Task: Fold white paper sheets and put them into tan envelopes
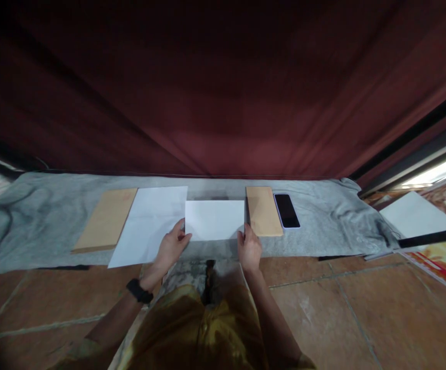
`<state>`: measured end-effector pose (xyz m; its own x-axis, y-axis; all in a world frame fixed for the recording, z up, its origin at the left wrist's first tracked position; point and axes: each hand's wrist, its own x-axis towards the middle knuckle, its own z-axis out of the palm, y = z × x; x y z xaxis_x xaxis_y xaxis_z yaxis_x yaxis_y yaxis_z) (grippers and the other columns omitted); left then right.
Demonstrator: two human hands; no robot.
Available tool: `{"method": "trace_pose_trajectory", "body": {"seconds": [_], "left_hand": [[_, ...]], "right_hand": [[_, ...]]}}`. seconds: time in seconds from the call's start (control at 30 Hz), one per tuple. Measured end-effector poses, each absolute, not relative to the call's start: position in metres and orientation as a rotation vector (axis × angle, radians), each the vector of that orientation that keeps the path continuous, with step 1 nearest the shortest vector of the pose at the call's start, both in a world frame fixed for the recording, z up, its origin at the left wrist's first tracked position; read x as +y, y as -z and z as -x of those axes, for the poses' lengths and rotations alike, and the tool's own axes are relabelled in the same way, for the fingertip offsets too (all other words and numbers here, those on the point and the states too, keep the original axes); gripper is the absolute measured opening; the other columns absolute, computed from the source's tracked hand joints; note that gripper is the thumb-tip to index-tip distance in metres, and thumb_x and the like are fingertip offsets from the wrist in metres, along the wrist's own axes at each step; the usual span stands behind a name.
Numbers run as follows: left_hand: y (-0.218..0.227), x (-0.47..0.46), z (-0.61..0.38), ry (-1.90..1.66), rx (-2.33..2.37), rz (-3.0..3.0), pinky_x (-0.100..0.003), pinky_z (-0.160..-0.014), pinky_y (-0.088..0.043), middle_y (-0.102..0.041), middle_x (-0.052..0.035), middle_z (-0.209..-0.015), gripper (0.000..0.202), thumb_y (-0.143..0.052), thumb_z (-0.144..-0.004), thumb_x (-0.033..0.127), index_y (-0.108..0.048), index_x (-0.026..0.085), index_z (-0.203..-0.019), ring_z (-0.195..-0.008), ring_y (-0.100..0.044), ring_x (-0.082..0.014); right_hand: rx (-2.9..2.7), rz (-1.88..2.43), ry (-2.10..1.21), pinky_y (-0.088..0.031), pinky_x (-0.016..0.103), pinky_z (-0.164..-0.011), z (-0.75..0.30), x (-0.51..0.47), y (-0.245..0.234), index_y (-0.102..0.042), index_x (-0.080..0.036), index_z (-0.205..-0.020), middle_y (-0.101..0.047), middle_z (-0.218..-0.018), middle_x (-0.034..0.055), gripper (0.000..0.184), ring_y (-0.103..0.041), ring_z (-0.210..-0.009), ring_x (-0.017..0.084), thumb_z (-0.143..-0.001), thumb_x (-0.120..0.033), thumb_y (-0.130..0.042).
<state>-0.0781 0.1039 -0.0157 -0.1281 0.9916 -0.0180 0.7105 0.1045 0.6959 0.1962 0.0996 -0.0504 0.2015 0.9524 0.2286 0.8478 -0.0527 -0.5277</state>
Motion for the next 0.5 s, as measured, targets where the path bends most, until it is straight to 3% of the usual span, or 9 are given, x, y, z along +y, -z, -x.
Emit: {"method": "trace_pose_trajectory", "body": {"seconds": [0.23, 0.5], "left_hand": [[0.011, 0.108, 0.070, -0.537, 2.055, -1.750, -0.030, -0.080, -0.051, -0.074, -0.0023, -0.085, 0.060, -0.059, -0.092, 0.025, -0.045, 0.018, -0.150, -0.084, -0.069, -0.0203], [0.010, 0.108, 0.066, -0.460, 2.102, -1.851, -0.031, -0.082, -0.052, -0.072, -0.0040, -0.087, 0.058, -0.055, -0.094, 0.028, -0.044, 0.017, -0.150, -0.085, -0.068, -0.0210]], "right_hand": [[-1.786, 1.935, -0.043, -0.051, 0.035, -0.086, -0.191, 0.100, 0.052, -0.052, -0.014, -0.141, -0.073, -0.111, 0.0146, 0.044, -0.069, -0.095, 0.026, -0.104, -0.035, -0.041], [-1.789, 1.873, -0.055, -0.049, 0.042, -0.089, -0.187, 0.100, 0.055, -0.051, -0.017, -0.144, -0.067, -0.113, 0.0180, 0.046, -0.064, -0.100, 0.030, -0.103, -0.033, -0.037]]}}
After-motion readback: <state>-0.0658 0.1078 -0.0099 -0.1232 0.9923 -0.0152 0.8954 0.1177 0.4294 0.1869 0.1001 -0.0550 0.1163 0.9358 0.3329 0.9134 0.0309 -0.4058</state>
